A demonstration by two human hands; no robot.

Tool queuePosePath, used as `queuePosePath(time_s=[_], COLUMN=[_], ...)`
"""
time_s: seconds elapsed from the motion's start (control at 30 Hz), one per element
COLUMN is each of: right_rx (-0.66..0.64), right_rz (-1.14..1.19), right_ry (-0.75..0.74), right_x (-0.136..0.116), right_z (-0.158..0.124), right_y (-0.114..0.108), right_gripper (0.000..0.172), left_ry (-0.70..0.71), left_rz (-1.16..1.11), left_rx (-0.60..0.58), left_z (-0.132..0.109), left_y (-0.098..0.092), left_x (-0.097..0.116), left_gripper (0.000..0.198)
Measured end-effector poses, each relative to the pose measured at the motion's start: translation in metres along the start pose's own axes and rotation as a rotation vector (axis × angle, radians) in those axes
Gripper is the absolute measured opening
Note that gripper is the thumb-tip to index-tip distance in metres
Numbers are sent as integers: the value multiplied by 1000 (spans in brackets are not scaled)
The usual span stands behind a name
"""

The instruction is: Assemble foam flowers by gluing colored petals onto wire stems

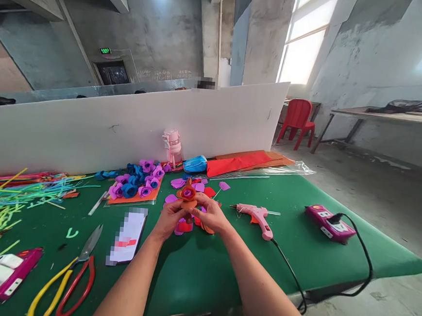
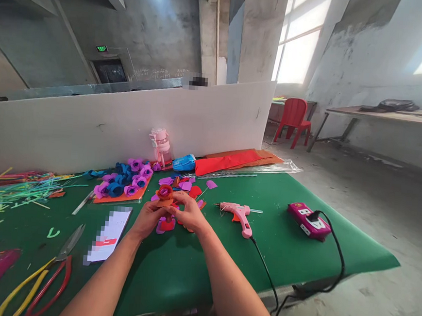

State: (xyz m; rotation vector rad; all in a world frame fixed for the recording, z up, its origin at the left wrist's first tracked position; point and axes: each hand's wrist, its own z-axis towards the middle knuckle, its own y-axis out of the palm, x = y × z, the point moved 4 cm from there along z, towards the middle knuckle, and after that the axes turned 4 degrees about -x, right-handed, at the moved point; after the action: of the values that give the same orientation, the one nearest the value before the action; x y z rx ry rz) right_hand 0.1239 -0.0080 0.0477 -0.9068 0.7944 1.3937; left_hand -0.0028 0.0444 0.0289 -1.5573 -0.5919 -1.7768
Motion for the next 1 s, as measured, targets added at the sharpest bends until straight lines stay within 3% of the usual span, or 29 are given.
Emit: queuePosePath(time_s=[0.1, 0.2, 0.4, 0.57, 0.67, 0.73, 0.8, 1.0], right_rx=[4, 87, 211, 68, 69, 170, 248, 262], right_rz=[50, 59, -72, 19, 212, 291, 306, 289], right_ry=[9, -1, -46, -41, 15, 84, 151, 186], right_x=[0, 1, 2, -5, -5, -1, 2, 0], right_z=[0, 1, 1, -1, -1, 0, 0, 0], right_y=[-2, -5, 1, 4, -1, -6, -8, -3], right_gripper=[30, 27, 26, 44, 34, 24, 28, 34], left_ry=[-7, 4, 99, 183, 257, 319, 371, 452], left_rz=[-14, -17, 186, 469, 533, 556, 589, 672], left_rx=[-20, 21, 246, 371, 435, 454, 448, 424], left_z=[0, 0, 0, 0, -1, -2, -4, -7], left_y=[1, 2, -1, -11, -18, -19, -19, -15], left_x=[1, 5, 7, 5, 8, 11, 14, 22], left_gripper=[32, 28, 22, 19, 23, 22, 19, 19])
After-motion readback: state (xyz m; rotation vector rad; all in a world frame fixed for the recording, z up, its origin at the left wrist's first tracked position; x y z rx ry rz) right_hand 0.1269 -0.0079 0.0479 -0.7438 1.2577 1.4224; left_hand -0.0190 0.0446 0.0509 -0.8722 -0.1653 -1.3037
